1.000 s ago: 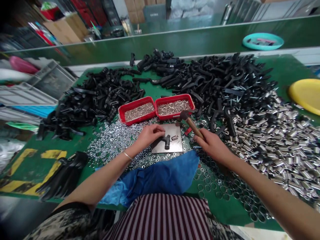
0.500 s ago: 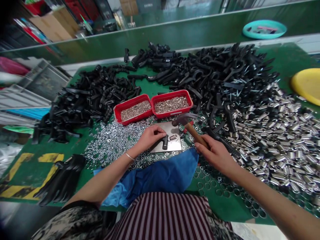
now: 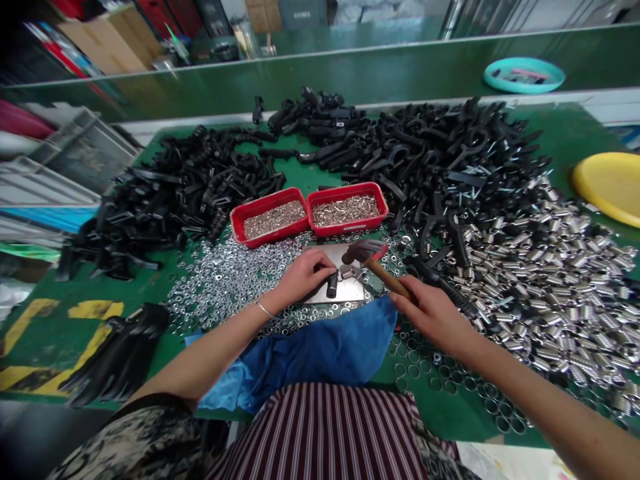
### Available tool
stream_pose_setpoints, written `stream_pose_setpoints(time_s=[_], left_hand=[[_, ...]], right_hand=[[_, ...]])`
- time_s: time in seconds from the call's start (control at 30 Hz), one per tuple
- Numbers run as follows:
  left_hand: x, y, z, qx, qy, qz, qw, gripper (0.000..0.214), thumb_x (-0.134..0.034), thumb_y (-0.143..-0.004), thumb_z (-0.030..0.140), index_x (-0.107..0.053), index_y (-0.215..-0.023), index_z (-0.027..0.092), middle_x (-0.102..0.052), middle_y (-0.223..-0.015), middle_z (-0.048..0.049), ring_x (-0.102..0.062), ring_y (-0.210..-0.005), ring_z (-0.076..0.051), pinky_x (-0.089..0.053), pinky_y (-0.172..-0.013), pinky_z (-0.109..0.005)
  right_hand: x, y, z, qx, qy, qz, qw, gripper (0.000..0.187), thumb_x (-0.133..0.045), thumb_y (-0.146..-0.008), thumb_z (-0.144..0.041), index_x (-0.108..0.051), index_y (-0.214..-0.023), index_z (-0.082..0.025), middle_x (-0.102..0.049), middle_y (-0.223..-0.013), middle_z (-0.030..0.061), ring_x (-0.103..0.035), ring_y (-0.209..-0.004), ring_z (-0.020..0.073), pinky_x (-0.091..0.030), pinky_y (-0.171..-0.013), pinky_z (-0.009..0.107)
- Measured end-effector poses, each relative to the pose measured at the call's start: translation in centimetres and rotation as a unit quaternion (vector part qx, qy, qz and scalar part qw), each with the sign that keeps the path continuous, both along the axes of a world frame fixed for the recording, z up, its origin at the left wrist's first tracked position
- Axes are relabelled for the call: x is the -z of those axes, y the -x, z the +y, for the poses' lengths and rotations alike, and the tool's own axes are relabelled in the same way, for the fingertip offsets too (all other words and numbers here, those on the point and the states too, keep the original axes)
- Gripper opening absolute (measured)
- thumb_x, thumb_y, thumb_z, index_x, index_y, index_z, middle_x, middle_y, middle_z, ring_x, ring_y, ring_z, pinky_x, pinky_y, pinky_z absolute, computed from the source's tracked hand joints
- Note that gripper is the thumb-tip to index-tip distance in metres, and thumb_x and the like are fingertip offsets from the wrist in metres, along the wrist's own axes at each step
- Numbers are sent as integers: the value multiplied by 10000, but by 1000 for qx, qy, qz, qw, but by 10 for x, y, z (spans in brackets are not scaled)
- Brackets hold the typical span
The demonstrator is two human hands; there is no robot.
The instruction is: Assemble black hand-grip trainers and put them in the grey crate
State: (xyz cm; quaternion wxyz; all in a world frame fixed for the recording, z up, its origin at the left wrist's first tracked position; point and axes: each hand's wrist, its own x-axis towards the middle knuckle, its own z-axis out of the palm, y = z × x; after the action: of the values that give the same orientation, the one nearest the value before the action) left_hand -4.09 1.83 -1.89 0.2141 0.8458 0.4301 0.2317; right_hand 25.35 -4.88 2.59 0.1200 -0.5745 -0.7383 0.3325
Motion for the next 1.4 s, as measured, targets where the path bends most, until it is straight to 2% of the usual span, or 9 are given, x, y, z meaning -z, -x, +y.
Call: stream_pose_setpoints(time_s=[0.17,0.4,0.53,0.7,0.93,1.07,1.13,1.27,1.4], left_hand=[[-3,0,-6,34,-63,100,992,217,-541,-982,353,-627,-967,154,-643,-1017,-104,-575,-1038,-271,-440,-951,-438],[1,11,-27,11,-24,62,998,986,-781,-751,583,-287,-1471,124,-553,-1294,-192,-527,-1184,-363,-407,-1058,-543],[6,10,-27,6,15,57,998,982,-801,-755,527,-282,-1474,108,-583,-1220,-192,-549,-1142,-365,-449,-1010,-528],[5,9,-32,-13,43,5,999,945,-840,-729,480,-333,-1458,157,-607,-1180,-136,-551,-1145,-345,-427,-1046,-533],[-14,-17,-66,-193,112,-238,945,769,-787,-794,472,-390,-1404,225,-579,-1192,-107,-602,-1079,-253,-501,-991,-478],[-19,-25,-82,-138,19,-185,973,794,-775,-787,530,-378,-1415,252,-558,-1256,-120,-562,-1160,-298,-483,-1023,-547],[-23,-19,-85,-102,8,-146,984,820,-745,-801,568,-348,-1446,254,-533,-1316,-144,-536,-1212,-311,-484,-1043,-544],[-48,20,-47,-52,29,-82,995,654,-652,-899,519,-399,-1437,247,-567,-1286,-132,-581,-1139,-249,-538,-989,-440],[-74,80,64,-166,-75,-8,983,265,-508,-995,327,-609,-1204,198,-653,-1154,-99,-612,-1063,-223,-512,-980,-436]], right_hand=[[-18,4,-5,2,-13,7,1000,374,-488,-975,-536,-622,-1080,-203,-644,-763,13,-588,-643,174,-424,-573,283],[-29,22,-15,35,-81,15,996,351,-434,-996,-509,-580,-1094,-205,-621,-733,31,-567,-597,176,-406,-558,291],[-2,27,-6,-8,35,-5,999,353,-482,-955,-542,-547,-842,-214,-592,-686,28,-555,-582,173,-405,-535,287],[5,-2,12,119,158,135,971,504,-378,-957,-653,-589,-1052,-206,-566,-680,-4,-419,-426,123,-350,-405,272],[-22,-1,50,115,-266,-25,957,508,-524,-931,-513,-607,-1278,-150,-659,-1135,177,-600,-1045,321,-446,-920,496],[-13,57,40,-24,56,232,971,389,-480,-984,-509,-584,-1199,-201,-661,-781,30,-651,-708,206,-542,-703,367],[-3,72,35,-40,62,262,962,295,-509,-985,-470,-596,-1088,-208,-668,-795,32,-661,-713,202,-553,-691,357],[12,64,30,-68,-203,206,955,162,-640,-930,-288,-636,-1083,-233,-703,-1020,79,-674,-969,236,-546,-878,399],[16,47,26,-75,-319,183,927,341,-676,-890,-171,-606,-1207,-276,-708,-1044,70,-677,-992,248,-559,-885,417]])
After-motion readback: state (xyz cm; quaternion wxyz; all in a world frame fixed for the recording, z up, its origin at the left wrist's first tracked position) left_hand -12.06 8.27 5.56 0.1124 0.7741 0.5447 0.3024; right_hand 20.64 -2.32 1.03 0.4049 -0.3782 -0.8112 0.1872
